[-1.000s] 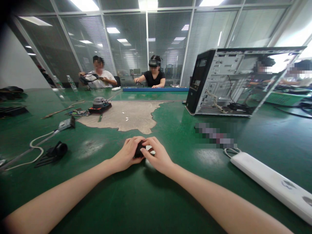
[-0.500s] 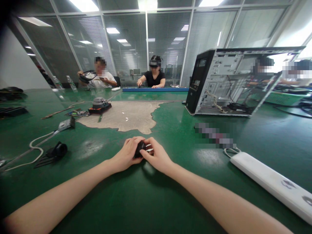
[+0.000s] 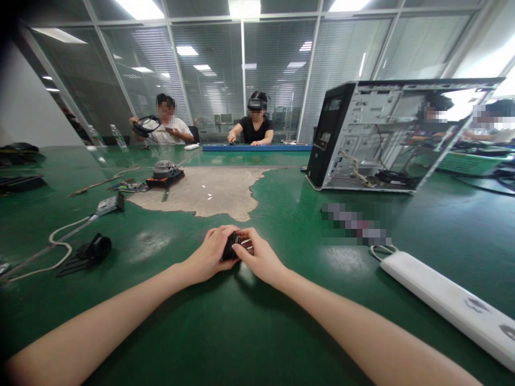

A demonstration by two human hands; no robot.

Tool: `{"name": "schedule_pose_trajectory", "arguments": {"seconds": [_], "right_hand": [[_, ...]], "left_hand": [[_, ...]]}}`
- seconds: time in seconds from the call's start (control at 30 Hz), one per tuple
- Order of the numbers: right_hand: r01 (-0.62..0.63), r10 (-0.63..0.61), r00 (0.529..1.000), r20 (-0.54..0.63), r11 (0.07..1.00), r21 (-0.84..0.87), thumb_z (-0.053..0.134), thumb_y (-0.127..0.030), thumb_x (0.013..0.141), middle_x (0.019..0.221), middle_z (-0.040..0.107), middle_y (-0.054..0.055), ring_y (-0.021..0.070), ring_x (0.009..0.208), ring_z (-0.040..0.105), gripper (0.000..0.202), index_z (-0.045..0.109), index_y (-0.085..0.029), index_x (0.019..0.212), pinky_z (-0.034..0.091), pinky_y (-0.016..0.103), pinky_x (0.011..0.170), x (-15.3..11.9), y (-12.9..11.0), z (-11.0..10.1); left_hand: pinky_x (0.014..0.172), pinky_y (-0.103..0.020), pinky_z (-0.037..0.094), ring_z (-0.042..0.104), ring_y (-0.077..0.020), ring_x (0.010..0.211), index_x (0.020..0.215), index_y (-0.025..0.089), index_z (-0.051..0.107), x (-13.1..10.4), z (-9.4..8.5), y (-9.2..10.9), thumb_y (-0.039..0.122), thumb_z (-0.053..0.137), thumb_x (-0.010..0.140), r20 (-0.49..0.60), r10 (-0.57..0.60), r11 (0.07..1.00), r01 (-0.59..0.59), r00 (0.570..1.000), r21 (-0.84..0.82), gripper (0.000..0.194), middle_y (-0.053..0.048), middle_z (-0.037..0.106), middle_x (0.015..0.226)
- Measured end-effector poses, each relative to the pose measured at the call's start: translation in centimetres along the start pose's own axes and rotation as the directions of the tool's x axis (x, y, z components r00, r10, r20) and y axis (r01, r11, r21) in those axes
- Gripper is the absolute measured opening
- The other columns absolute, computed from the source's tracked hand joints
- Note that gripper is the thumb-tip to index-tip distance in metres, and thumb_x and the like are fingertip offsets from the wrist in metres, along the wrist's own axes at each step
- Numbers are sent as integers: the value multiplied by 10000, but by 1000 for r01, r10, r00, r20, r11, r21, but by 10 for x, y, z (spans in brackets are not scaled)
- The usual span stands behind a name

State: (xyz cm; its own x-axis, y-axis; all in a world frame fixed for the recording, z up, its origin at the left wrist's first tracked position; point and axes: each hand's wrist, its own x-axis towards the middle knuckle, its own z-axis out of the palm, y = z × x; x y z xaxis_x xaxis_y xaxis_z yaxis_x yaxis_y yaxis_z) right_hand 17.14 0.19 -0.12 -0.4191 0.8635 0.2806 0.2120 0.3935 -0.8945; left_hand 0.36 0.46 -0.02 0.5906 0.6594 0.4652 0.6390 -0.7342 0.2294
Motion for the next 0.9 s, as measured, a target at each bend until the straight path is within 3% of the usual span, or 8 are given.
{"name": "schedule_pose_trajectory", "arguments": {"seconds": [0.2,0.27,0.43,0.63,0.83,0.9], "right_hand": [[188,-201,976,-79,971,-149,511,-222,776,980,512,49,165,911,528,159,505,-218,934,501,275,677,-3,-3,-1],[199,-215,971,-99,968,-152,498,-226,786,996,507,54,164,913,529,136,513,-217,921,499,275,678,-3,-2,-1],[107,-115,988,-102,991,-79,513,-219,777,986,511,58,166,923,537,200,461,-203,970,503,286,687,-1,0,0],[-26,26,1000,2,1000,9,482,-219,793,915,544,41,132,777,571,210,441,-188,997,514,293,669,0,-4,0],[178,-195,975,-103,972,-152,511,-209,778,981,510,48,160,907,528,138,514,-213,916,495,277,683,-2,-3,-1],[195,-214,970,-113,967,-161,506,-214,784,999,503,53,163,923,522,117,521,-213,900,494,280,688,-2,-2,-2]], "left_hand": [[902,-406,306,393,-241,1112,1206,192,244,-1,-2,1,185,587,692,7,3,1000,-3,1000,-6,618,-112,437,1182],[899,-405,310,396,-240,1110,1204,192,249,-1,-2,1,191,582,701,4,2,1000,-2,1000,-6,604,-112,440,1179],[897,-401,312,396,-244,1104,1189,178,263,0,0,0,190,595,690,1,-5,1000,5,1000,6,599,-117,439,1177],[905,-392,305,390,-239,1108,1192,172,257,0,-1,0,193,594,697,20,-9,1000,9,1000,11,599,-119,432,1183],[901,-400,307,392,-240,1111,1202,187,248,-1,-2,1,199,582,712,8,4,1000,-4,1000,2,593,-113,435,1183],[898,-403,310,395,-242,1111,1203,186,251,0,-2,1,209,573,724,5,7,1000,-7,1000,4,577,-115,437,1182]]}}
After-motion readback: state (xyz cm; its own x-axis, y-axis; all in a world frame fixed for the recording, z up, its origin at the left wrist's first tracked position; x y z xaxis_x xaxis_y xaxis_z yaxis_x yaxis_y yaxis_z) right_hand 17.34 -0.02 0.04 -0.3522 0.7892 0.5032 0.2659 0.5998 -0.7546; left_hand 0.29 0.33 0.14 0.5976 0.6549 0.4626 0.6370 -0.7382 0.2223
